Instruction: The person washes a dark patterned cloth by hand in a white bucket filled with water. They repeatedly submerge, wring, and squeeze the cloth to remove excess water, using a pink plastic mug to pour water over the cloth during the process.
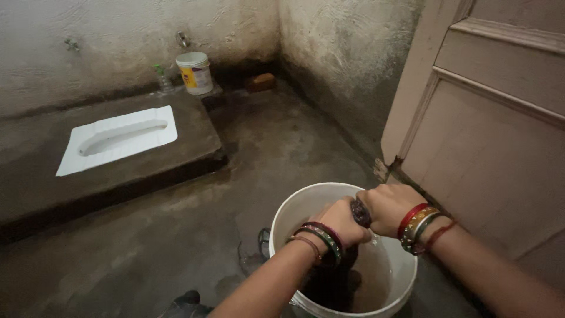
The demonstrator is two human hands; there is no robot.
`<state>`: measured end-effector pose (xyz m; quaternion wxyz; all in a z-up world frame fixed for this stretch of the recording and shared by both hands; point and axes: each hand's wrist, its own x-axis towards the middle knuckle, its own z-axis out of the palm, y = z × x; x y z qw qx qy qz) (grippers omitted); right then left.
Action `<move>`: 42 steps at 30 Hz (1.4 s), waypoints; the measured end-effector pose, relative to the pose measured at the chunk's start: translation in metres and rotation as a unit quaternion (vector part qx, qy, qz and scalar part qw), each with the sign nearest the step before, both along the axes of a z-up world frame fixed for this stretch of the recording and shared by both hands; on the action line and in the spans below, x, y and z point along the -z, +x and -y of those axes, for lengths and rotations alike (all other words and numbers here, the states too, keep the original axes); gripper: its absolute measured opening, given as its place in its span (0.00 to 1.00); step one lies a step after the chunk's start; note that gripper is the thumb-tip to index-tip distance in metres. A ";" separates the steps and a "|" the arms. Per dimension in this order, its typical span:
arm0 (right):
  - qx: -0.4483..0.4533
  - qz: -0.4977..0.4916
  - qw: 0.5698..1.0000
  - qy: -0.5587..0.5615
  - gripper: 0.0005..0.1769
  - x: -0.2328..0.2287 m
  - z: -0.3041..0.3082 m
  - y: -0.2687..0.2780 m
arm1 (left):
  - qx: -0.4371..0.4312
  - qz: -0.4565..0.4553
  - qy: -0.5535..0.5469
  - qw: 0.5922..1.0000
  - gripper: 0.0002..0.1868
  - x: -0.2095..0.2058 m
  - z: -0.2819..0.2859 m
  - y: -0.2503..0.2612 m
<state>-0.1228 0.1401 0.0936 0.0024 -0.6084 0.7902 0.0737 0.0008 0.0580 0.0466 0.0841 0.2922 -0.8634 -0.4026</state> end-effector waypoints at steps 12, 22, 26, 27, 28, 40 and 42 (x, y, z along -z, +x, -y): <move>0.121 0.234 0.955 -0.135 0.08 0.007 0.022 -0.024 | -0.085 -0.112 -0.047 0.989 0.32 -0.023 -0.003 0.009; 0.192 0.551 0.746 -0.321 0.32 -0.018 0.032 -0.040 | -0.102 -0.298 0.029 0.949 0.64 -0.001 0.005 0.019; 0.175 0.577 0.737 -0.304 0.32 -0.028 0.033 -0.016 | -0.081 -0.414 0.100 0.901 0.45 0.026 0.010 0.005; 0.178 0.571 0.743 -0.301 0.32 -0.027 0.035 -0.010 | -0.091 -0.397 0.144 0.902 0.37 0.031 0.013 0.002; 0.155 0.600 0.725 -0.299 0.32 -0.026 0.035 -0.011 | -0.100 -0.377 0.188 0.901 0.30 0.034 0.016 -0.002; 0.013 0.708 0.663 -0.243 0.64 0.007 0.042 -0.043 | 0.073 -0.257 0.350 0.898 0.25 0.014 0.034 -0.002; -0.025 0.787 0.595 -0.160 0.72 0.008 0.042 -0.041 | 0.120 -0.237 0.401 0.877 0.25 0.015 0.032 -0.002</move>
